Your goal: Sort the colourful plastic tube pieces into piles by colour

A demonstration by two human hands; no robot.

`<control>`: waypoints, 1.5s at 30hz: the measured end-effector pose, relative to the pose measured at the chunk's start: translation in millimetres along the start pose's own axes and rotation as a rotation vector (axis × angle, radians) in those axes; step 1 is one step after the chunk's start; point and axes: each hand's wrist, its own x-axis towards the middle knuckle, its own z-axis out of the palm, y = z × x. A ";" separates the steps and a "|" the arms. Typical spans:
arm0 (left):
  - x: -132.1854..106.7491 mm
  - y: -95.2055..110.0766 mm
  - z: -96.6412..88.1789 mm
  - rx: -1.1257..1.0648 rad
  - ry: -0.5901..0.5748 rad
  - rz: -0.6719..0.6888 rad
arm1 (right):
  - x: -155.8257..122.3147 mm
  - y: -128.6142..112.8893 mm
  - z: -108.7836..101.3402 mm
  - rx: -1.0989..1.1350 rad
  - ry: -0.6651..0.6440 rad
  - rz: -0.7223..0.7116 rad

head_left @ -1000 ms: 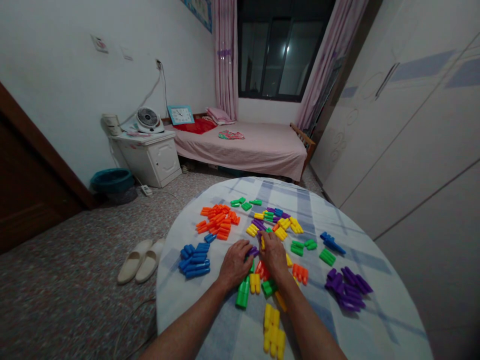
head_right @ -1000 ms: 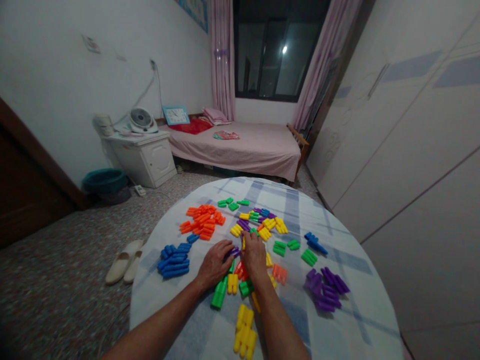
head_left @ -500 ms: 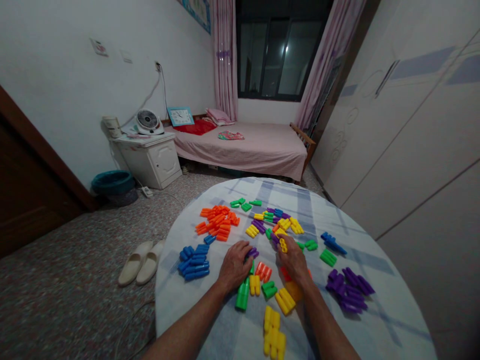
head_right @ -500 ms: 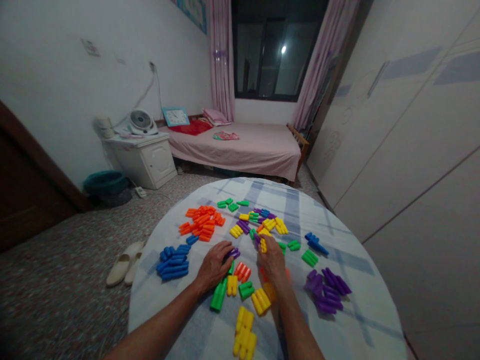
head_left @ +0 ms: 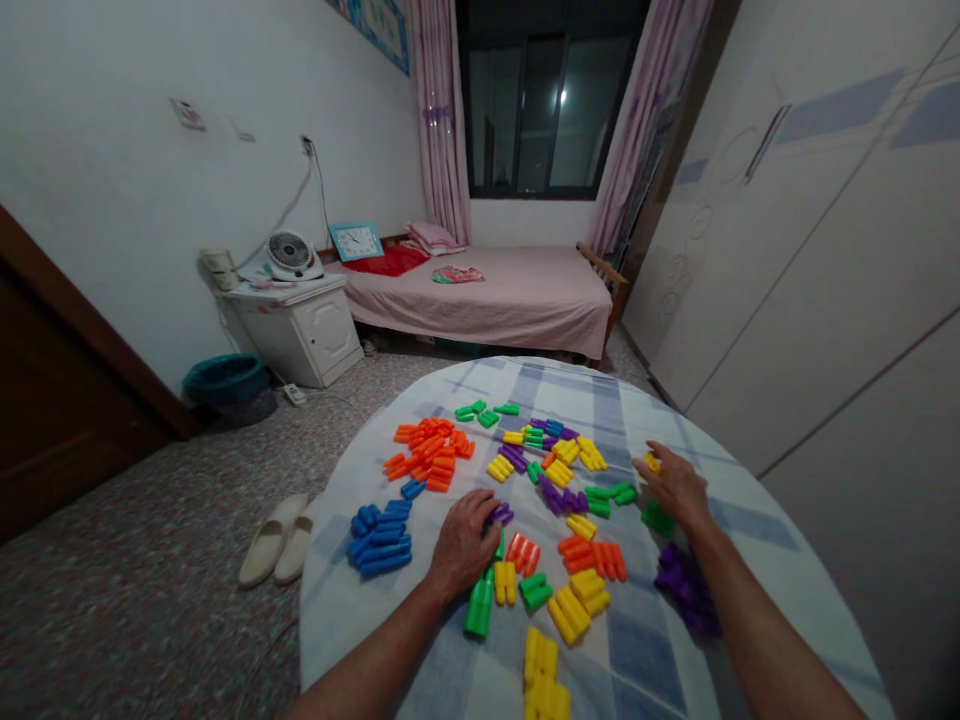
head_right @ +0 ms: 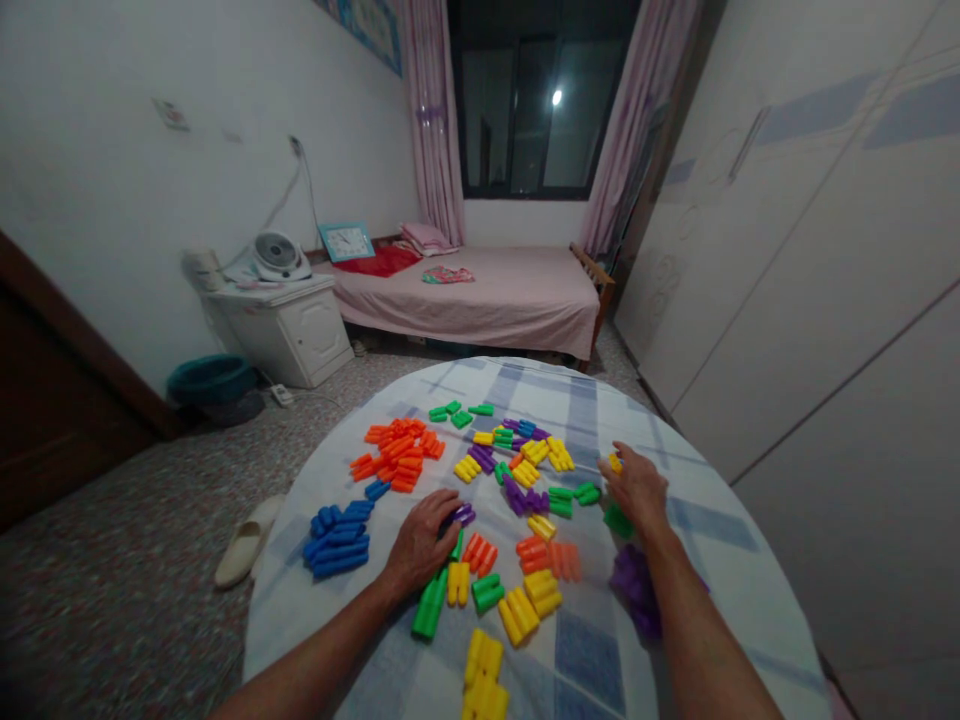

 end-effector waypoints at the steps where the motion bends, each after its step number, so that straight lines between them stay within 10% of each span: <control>1: -0.3 0.0 0.3 0.002 0.003 -0.005 | 2.4 3.1 1.7 -0.062 -0.025 0.004; 15: 1.0 7.5 -5.0 0.007 -0.010 -0.029 | -8.1 35.9 -0.9 -0.356 -0.199 -0.076; 25: 1.5 7.8 -5.2 -0.015 0.001 -0.035 | 7.8 48.4 -9.1 -0.046 -0.228 0.088; 30: 1.8 8.1 -4.9 -0.020 0.002 -0.026 | -15.2 -9.7 -20.1 0.445 -0.151 0.140; 38: 1.9 2.5 -1.2 -0.001 -0.015 -0.010 | -96.3 -145.1 10.3 0.840 -0.237 -0.154; 45: 2.4 4.7 -3.7 -0.030 -0.002 -0.020 | -119.3 -148.0 10.9 0.777 0.021 -0.139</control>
